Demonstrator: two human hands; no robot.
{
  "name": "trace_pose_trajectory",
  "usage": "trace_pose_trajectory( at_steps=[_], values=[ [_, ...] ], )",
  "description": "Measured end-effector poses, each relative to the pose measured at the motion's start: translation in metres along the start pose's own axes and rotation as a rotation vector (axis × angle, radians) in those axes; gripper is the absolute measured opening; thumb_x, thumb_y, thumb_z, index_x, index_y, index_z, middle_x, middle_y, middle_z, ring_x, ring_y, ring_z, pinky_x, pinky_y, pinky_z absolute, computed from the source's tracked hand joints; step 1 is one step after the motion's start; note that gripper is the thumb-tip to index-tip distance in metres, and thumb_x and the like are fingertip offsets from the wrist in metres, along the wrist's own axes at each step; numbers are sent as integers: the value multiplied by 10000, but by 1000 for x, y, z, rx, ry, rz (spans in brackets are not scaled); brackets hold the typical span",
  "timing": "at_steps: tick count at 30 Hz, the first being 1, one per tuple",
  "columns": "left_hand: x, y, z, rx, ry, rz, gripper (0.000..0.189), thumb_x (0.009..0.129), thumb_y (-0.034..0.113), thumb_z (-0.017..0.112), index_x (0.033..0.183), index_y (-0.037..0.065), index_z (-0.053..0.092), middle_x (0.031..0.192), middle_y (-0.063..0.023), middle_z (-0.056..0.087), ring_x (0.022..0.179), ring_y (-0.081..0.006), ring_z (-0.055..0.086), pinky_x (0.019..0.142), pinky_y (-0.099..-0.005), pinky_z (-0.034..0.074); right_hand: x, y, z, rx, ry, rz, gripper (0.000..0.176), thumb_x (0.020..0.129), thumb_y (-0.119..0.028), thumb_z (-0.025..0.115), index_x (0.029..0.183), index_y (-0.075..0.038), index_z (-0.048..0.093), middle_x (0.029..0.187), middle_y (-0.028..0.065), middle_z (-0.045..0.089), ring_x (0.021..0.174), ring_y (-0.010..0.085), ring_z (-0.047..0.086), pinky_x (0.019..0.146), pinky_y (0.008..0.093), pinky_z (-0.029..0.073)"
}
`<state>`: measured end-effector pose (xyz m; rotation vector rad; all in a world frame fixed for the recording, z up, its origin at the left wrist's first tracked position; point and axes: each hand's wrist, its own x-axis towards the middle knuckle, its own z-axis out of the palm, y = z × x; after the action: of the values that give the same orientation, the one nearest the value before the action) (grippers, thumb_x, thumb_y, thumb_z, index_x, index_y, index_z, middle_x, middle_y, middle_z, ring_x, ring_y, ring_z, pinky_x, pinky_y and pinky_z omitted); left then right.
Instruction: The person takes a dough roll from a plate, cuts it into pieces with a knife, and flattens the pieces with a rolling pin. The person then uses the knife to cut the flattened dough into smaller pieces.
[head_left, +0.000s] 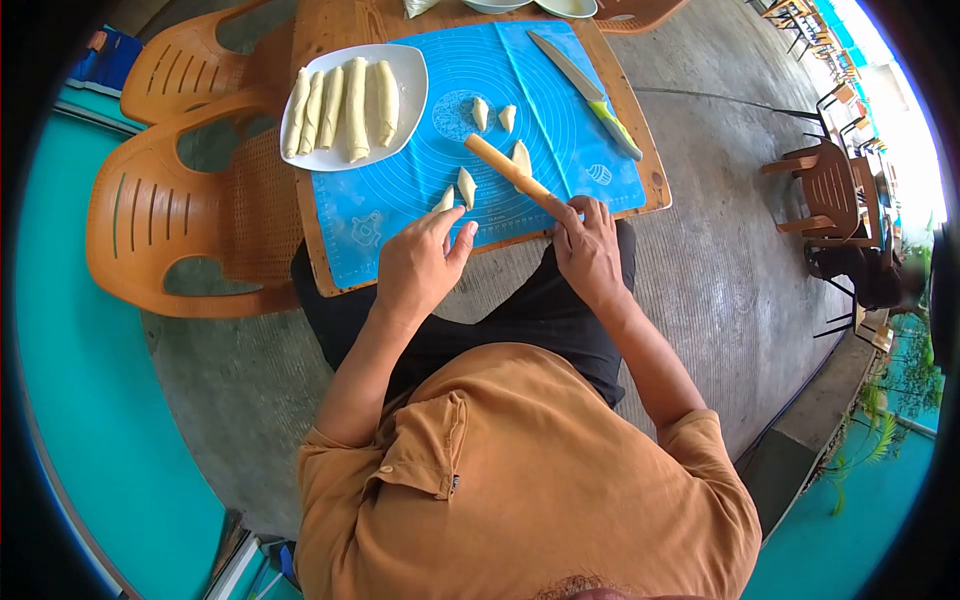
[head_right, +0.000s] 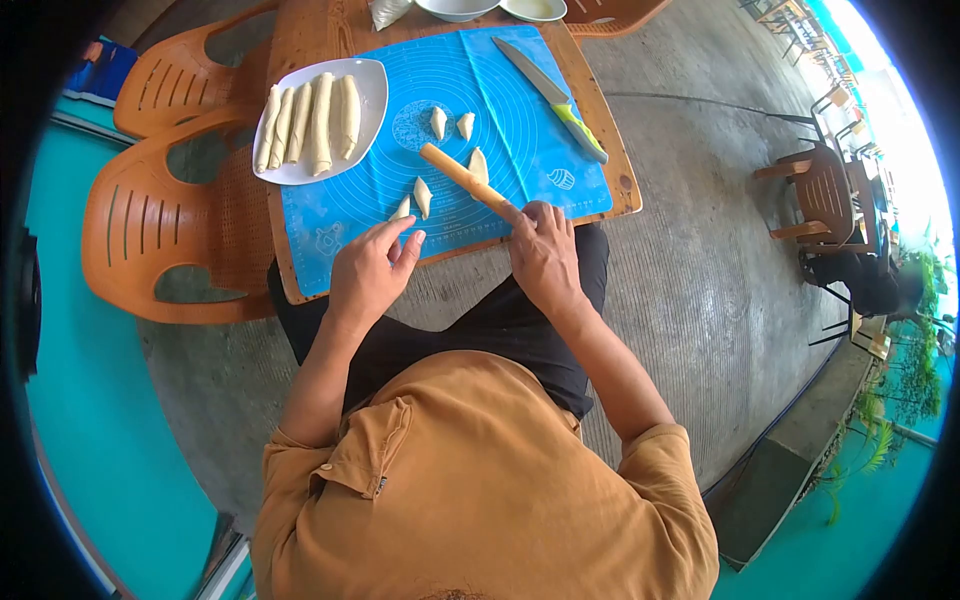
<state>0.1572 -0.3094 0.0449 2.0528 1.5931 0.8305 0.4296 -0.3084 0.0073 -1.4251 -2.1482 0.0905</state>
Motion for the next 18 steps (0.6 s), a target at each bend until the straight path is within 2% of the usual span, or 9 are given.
trace_pose_trajectory(
  at_steps=[3,5,9,13,15,18],
  values=[
    [0,-1,-3,7,-16,-8,335,1055,315,739,1212,22,786,810,-112,718,668,-244,672,644,-398,563,-1,-10,0,-19,10,29,479,946,13,677,1410,-104,653,1204,156,635,1075,369,625,953,486,508],
    [-1,1,-7,51,-49,-18,324,1060,315,718,1163,17,791,932,-134,800,731,-241,763,695,-390,624,-4,-9,4,6,2,9,464,950,5,682,1403,-95,654,1218,155,650,1107,368,636,981,487,509],
    [-3,0,-8,33,-39,-15,323,1062,315,717,1166,18,790,934,-130,800,727,-240,756,691,-391,619,-3,-11,3,92,26,-12,442,950,44,678,1376,-68,639,1196,167,660,1100,380,646,970,489,520],
    [-5,-2,-16,27,-8,-3,324,1064,315,716,1173,18,787,888,-118,782,715,-241,742,687,-392,614,10,-8,-3,175,137,-34,442,941,70,682,1365,-46,632,1177,181,657,1075,394,651,951,487,532],
    [-6,-2,-20,23,-10,-11,323,1063,314,717,1175,20,786,865,-112,773,711,-242,737,684,-393,611,25,2,-4,104,218,41,459,928,76,695,1370,-26,620,1162,199,654,1058,414,652,935,499,540],
    [-8,-5,-24,35,-3,-30,322,1064,314,718,1178,20,785,821,-98,750,694,-240,722,668,-391,602,53,29,-3,20,211,74,484,919,67,705,1381,-42,611,1170,216,651,1076,433,652,936,526,539]
  ],
)
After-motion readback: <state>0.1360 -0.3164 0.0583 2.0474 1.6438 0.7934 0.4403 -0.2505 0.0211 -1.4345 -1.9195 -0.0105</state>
